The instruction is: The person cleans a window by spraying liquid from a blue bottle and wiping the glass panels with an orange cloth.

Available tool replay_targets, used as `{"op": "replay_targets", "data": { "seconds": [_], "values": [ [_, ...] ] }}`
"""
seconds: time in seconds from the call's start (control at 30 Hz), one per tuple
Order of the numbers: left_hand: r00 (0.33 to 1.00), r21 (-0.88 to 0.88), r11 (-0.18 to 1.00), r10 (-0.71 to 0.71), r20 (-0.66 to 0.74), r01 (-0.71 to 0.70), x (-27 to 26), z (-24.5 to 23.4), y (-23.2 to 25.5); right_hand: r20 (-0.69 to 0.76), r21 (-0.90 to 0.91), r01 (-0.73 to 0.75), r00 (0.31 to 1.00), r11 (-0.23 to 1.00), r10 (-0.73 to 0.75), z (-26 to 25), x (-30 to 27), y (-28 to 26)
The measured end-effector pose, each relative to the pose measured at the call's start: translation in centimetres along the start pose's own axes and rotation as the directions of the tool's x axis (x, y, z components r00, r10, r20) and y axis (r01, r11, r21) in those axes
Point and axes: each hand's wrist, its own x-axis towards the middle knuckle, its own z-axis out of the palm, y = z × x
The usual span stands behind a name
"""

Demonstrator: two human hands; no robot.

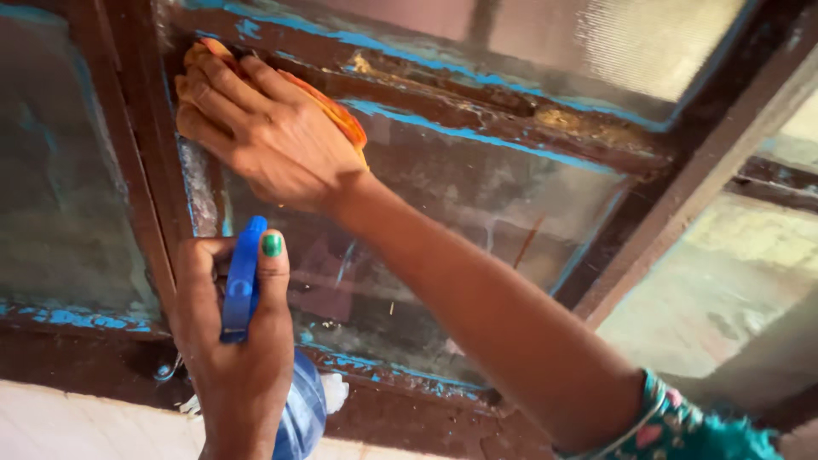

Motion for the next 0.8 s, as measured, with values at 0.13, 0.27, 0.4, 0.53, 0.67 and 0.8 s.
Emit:
{"op": "replay_targets", "data": {
  "seconds": [0.13, 0.27, 0.4, 0.53, 0.67, 0.8],
  "values": [
    [0.988, 0.051, 0.988, 0.146, -0.056, -0.143, 0.6, -0.2, -1.5, 0.051, -0.028, -0.100, 0.994, 0.995, 0.102, 0.7, 0.3, -1.6],
    [0.994, -0.013, 0.994, 0.108, -0.029, -0.108, 1.6, -0.5, -2.7, 0.073, -0.057, -0.138, 0.987, 0.989, 0.142, 1.1, 0.2, -2.6],
    [1.000, -0.016, 1.000, 0.007, -0.022, -0.007, 2.2, -1.0, -2.6, 0.094, -0.134, -0.133, 0.985, 0.982, 0.146, 1.5, -0.2, -3.9],
    [0.999, -0.027, 0.999, 0.042, -0.011, -0.042, 2.2, -1.7, -2.3, 0.243, -0.049, -0.150, 0.957, 0.987, 0.158, 2.0, -1.8, -5.9],
    [0.998, 0.019, 0.998, 0.052, 0.036, -0.052, 2.6, -2.5, -2.2, 0.364, 0.275, -0.322, 0.907, 0.906, 0.212, 3.2, -3.9, -8.8],
    [0.983, 0.015, 0.983, 0.185, 0.015, -0.185, 2.3, -2.8, -1.5, 0.510, 0.485, -0.493, 0.830, 0.722, 0.225, 2.8, -4.9, -9.5]
  ]
}}
